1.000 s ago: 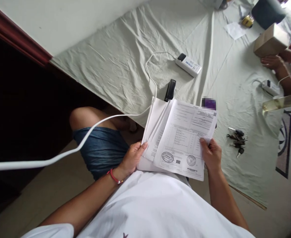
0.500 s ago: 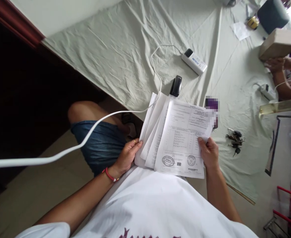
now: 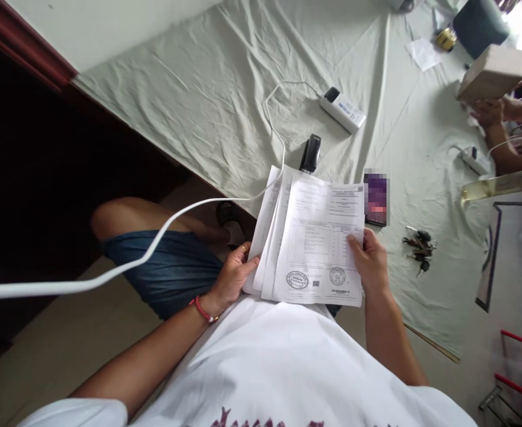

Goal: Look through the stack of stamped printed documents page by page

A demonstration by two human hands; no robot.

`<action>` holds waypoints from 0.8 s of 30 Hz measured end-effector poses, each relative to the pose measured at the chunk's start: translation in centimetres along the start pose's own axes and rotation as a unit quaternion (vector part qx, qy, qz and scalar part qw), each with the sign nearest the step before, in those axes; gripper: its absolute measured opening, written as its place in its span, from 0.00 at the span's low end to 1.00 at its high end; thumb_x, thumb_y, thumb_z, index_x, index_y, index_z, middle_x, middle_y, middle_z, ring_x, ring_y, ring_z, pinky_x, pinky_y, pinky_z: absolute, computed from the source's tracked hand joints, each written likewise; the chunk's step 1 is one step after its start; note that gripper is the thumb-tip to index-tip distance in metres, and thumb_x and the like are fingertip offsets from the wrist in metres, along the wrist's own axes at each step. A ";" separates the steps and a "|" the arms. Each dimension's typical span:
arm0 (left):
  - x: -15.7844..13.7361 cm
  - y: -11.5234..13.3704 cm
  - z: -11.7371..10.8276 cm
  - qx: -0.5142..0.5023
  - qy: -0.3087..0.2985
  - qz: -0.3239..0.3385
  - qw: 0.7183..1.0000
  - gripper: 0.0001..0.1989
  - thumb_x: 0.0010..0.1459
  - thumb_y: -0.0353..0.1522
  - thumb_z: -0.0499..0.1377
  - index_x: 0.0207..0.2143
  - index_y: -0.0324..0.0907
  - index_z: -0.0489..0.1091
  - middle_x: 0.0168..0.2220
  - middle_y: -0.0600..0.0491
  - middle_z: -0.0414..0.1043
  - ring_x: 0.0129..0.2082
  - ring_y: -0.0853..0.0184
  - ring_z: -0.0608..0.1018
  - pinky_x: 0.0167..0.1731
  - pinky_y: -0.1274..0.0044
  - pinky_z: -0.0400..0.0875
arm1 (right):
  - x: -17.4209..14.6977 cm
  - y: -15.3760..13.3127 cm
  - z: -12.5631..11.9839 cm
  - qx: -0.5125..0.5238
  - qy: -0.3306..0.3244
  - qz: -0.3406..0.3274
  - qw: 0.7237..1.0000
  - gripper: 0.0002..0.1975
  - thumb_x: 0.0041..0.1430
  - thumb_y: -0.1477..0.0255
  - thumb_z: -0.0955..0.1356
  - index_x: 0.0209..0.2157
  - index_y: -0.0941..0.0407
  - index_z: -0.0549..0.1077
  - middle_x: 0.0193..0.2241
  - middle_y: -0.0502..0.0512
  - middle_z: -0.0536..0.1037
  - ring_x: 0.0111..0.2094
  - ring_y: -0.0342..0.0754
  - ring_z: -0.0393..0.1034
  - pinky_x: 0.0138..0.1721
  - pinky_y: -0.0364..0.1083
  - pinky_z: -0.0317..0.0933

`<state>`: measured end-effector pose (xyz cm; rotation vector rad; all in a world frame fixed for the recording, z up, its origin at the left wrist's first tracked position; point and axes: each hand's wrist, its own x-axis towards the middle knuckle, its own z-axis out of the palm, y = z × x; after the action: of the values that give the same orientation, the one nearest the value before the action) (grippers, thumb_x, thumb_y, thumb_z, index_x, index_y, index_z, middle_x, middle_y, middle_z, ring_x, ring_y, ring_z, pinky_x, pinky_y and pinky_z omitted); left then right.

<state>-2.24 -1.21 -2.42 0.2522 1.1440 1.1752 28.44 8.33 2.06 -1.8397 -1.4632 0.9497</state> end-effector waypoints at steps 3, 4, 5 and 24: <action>-0.2 0.1 -0.2 -0.010 0.023 -0.004 1.000 0.24 0.44 0.42 0.76 0.38 0.42 0.71 0.33 0.57 0.77 0.32 0.69 0.76 0.32 0.79 0.70 | 0.2 0.5 0.3 0.025 0.003 -0.001 1.000 0.21 0.57 0.51 0.72 0.41 0.54 0.76 0.32 0.51 0.80 0.31 0.45 0.69 0.31 0.42 0.64; -0.2 0.2 -0.2 -0.009 0.025 -0.007 1.000 0.24 0.45 0.43 0.75 0.38 0.42 0.71 0.33 0.57 0.76 0.32 0.69 0.75 0.32 0.79 0.70 | 0.2 0.6 0.5 0.039 0.008 -0.003 0.999 0.20 0.57 0.51 0.72 0.40 0.54 0.76 0.32 0.51 0.80 0.31 0.45 0.69 0.31 0.43 0.64; -0.2 0.2 -0.3 -0.005 0.025 -0.011 1.000 0.23 0.46 0.44 0.75 0.37 0.41 0.71 0.32 0.57 0.76 0.31 0.69 0.75 0.32 0.80 0.70 | 0.1 0.8 0.8 0.054 0.014 -0.007 0.998 0.20 0.57 0.51 0.72 0.40 0.54 0.76 0.33 0.51 0.80 0.31 0.45 0.69 0.31 0.43 0.64; 0.2 -0.3 -0.5 0.114 0.061 0.143 0.981 0.25 0.54 0.38 0.69 0.52 0.46 0.64 0.34 0.57 0.72 0.35 0.68 0.75 0.38 0.77 0.69 | -0.4 1.5 1.0 0.283 0.015 -0.028 0.959 0.16 0.56 0.62 0.75 0.45 0.51 0.78 0.45 0.54 0.84 0.42 0.50 0.80 0.46 0.50 0.74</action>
<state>-2.45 -1.34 -2.97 0.5402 1.3845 1.3241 28.36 7.59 0.36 -1.3764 -1.0690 1.1607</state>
